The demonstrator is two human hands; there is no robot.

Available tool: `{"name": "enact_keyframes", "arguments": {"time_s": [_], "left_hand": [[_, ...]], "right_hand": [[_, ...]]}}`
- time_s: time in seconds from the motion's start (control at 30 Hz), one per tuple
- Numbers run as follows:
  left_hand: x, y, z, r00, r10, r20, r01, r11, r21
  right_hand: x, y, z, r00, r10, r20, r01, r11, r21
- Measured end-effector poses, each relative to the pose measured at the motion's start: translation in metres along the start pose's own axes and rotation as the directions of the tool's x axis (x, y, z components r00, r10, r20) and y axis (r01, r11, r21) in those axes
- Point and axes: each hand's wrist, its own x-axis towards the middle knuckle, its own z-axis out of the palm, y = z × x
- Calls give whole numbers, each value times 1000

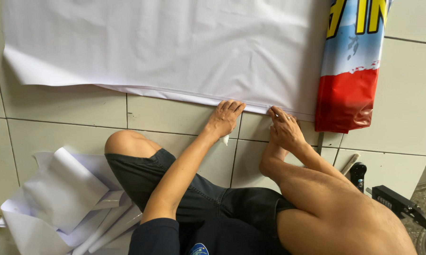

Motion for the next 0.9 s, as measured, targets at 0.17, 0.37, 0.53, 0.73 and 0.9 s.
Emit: {"name": "enact_keyframes", "arguments": {"time_s": [0.17,0.37,0.53,0.73,0.9], "left_hand": [[-6,-2,2,997,-66,42,69,994,-87],[-34,-23,-34,983,-172,-59,155,964,-217],[-59,-47,-73,933,-335,-133,284,910,-304],[-62,-44,-73,899,-419,-128,358,871,-336],[-61,-42,-71,898,-384,-216,327,909,-259]], "right_hand": [[2,8,-24,975,159,156,-196,946,258],[2,80,-114,659,597,-458,-196,724,662],[-30,176,-138,248,965,-86,-800,254,543],[-59,196,-147,236,889,392,-740,-96,666],[-40,130,-221,530,739,415,-685,85,724]]}}
